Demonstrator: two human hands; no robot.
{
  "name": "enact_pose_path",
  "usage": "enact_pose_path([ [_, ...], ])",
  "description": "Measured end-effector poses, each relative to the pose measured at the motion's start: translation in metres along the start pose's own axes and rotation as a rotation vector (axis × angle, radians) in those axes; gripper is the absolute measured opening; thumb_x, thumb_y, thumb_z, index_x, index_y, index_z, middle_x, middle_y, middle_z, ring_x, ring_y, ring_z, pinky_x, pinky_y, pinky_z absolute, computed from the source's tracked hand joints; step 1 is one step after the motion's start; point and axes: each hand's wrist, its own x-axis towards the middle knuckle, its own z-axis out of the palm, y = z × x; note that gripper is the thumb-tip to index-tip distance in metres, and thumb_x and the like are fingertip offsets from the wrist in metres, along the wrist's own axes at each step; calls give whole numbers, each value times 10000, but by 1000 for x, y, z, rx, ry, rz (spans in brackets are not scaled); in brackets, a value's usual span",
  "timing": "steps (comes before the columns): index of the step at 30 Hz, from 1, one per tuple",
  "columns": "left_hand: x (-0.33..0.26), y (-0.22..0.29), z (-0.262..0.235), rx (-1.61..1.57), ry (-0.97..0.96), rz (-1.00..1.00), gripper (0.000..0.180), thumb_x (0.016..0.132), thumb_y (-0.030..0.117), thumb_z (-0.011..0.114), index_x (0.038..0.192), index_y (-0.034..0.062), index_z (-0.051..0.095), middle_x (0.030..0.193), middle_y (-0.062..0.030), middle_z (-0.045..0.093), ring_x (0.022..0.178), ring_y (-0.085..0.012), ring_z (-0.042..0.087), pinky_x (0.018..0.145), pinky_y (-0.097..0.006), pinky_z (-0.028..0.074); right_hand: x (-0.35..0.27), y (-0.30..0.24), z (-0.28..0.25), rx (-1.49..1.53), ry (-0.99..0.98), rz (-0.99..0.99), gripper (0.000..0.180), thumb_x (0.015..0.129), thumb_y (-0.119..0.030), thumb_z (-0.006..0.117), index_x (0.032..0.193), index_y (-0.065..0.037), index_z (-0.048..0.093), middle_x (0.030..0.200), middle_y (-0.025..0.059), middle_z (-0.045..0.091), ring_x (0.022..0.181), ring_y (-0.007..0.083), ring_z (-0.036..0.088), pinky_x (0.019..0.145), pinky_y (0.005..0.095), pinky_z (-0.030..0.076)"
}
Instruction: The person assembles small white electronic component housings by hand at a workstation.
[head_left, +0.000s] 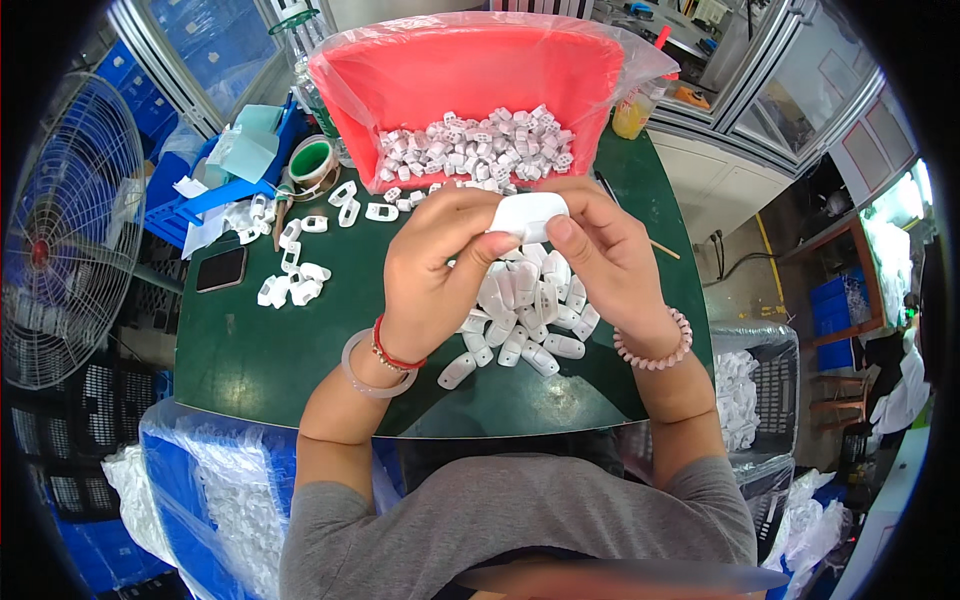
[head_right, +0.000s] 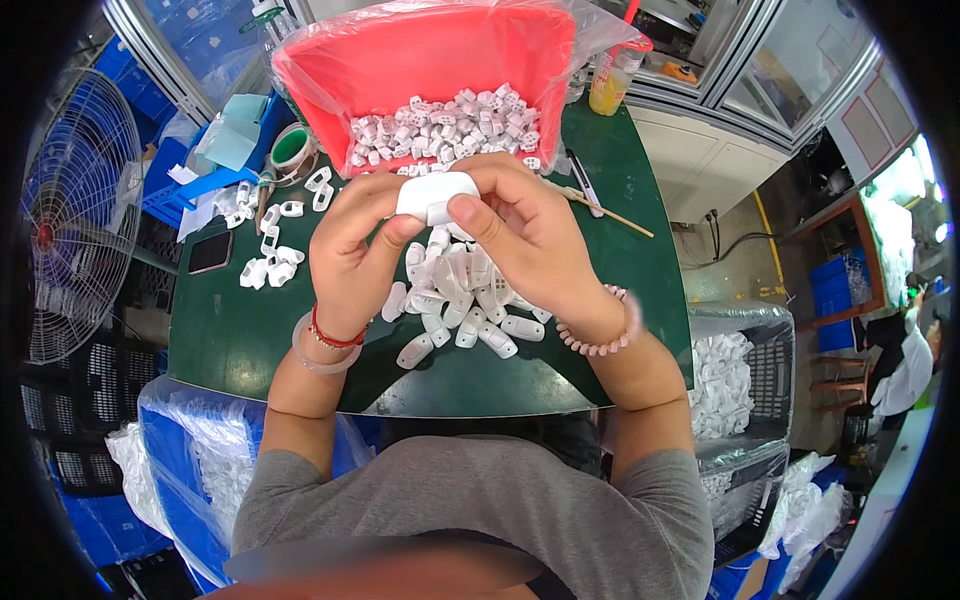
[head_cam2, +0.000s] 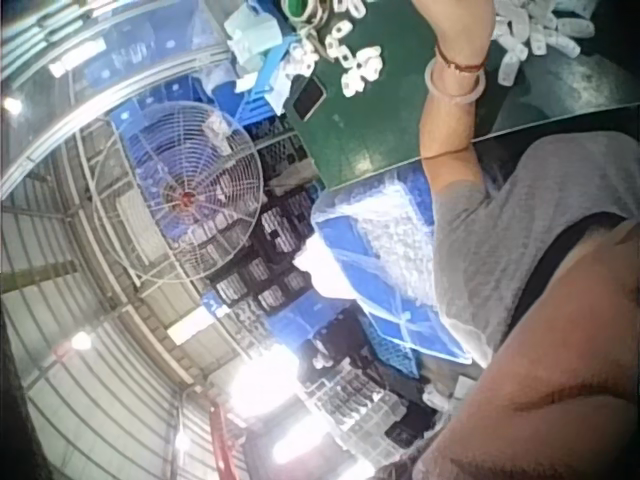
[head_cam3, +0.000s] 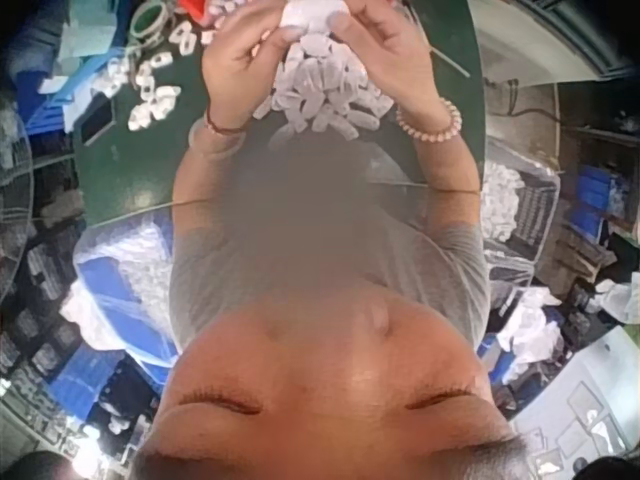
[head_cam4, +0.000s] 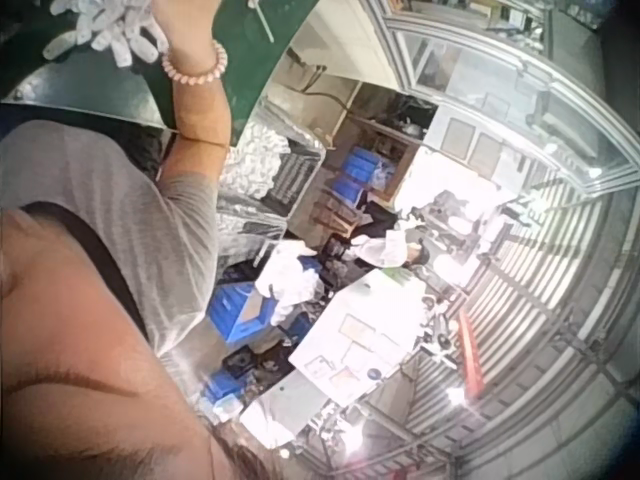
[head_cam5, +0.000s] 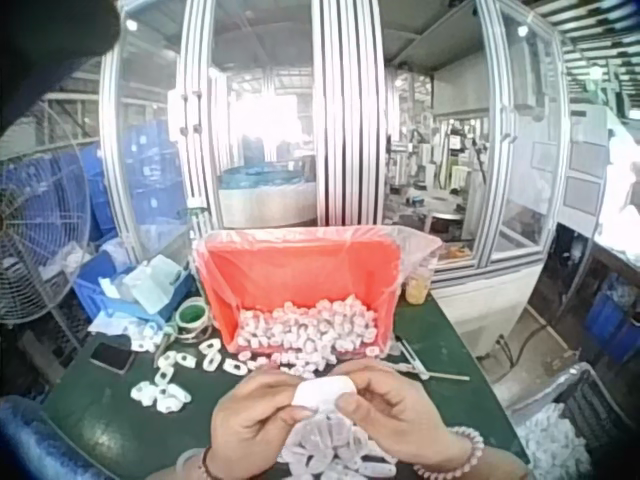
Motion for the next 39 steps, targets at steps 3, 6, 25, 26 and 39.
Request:
enact_pose_path([
  [3, -1, -2, -3, -152, 55, -109, 137, 784, 50, 620, 912, 4, 634, 880, -88, 609, 803, -180, 559, 714, -274, 434, 2, -3, 0, -80, -49, -36, 253, 870, -124, 539, 1081, 15, 520, 1078, 78, 489, 958, 139, 488, 822, 280, 405],
  [6, 0, -7, -9, -211, 75, -194, 147, 805, 75, 616, 927, -5, 631, 887, -84, 604, 829, -156, 548, 740, -263, 428, 0, -3, -2, -242, -109, -57, 283, 854, -50, 516, 1128, 10, 487, 1114, 65, 495, 1016, 136, 462, 866, 277, 367],
  [25, 1, 0, -7, -534, 46, -426, 171, 854, 92, 572, 978, -20, 610, 965, -51, 554, 878, -103, 518, 768, -231, 416, 6, 0, -5, -91, 41, 57, 239, 891, -197, 530, 1022, 2, 549, 971, 39, 539, 865, 95, 502, 744, 234, 409],
  [26, 0, -1, -5, -557, 27, -416, 164, 848, 81, 576, 973, -19, 611, 978, -53, 550, 898, -109, 520, 777, -236, 421, 5, 0, -4, 30, -3, 110, 248, 887, -201, 537, 1019, 8, 552, 973, 22, 531, 854, 100, 496, 754, 235, 403],
  [39, 5, -6, -12, -482, -138, -547, 156, 843, 103, 584, 932, -20, 622, 981, -54, 561, 886, -112, 516, 765, -244, 426, 8, 16, -9, 105, 79, 108, 173, 866, -138, 559, 875, 27, 610, 949, 20, 520, 852, 92, 466, 753, 215, 377],
])
